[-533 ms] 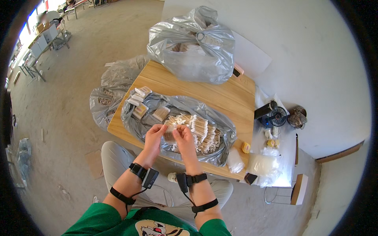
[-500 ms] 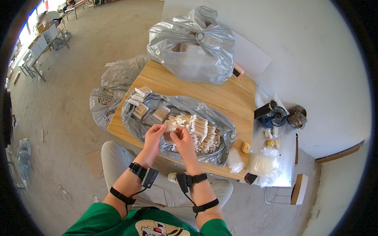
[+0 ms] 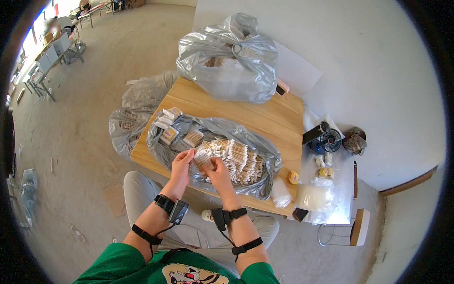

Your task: Sorting small white and pink packets from a large plastic bag into smaller groups on a table.

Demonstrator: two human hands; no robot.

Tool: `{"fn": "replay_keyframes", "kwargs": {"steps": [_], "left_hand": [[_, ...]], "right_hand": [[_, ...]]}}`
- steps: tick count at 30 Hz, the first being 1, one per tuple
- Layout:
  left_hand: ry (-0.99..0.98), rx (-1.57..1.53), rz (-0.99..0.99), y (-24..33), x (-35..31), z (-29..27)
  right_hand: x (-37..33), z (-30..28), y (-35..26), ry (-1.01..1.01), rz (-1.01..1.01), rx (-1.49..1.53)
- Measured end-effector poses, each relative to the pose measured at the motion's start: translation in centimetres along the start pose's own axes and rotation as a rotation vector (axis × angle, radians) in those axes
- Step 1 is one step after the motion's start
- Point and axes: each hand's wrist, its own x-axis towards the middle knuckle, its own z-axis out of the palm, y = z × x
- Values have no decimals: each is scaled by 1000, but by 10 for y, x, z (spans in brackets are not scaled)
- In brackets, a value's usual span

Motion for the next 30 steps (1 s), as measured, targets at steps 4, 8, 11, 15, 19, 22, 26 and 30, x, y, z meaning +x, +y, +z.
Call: {"fn": "replay_keyframes", "kwargs": {"steps": [4,8,11,15,19,22,26,30], "left_hand": [[-30,79,-32,8,-3,1],[-232,735,442,12,1,-11],[-165,986,685,9,-4,-6],[-43,1000,790,3,-13,1],[-53,981,752,-2,-23,8],[-58,918,777,-4,-22,10],[-48,986,732,-7,-16,3],[75,991,739,-10,-13,2]], "right_hand": [[-1,-22,0,72,-50,-112],[-13,-25,-21,-84,-77,-286],[-20,-15,-18,97,-2,227],[-24,-10,-4,214,-82,237],[-16,-6,9,357,-157,-77],[-12,-5,8,366,-224,-263],[-8,0,-3,299,-161,-392],[1,11,1,326,-290,-468]]}}
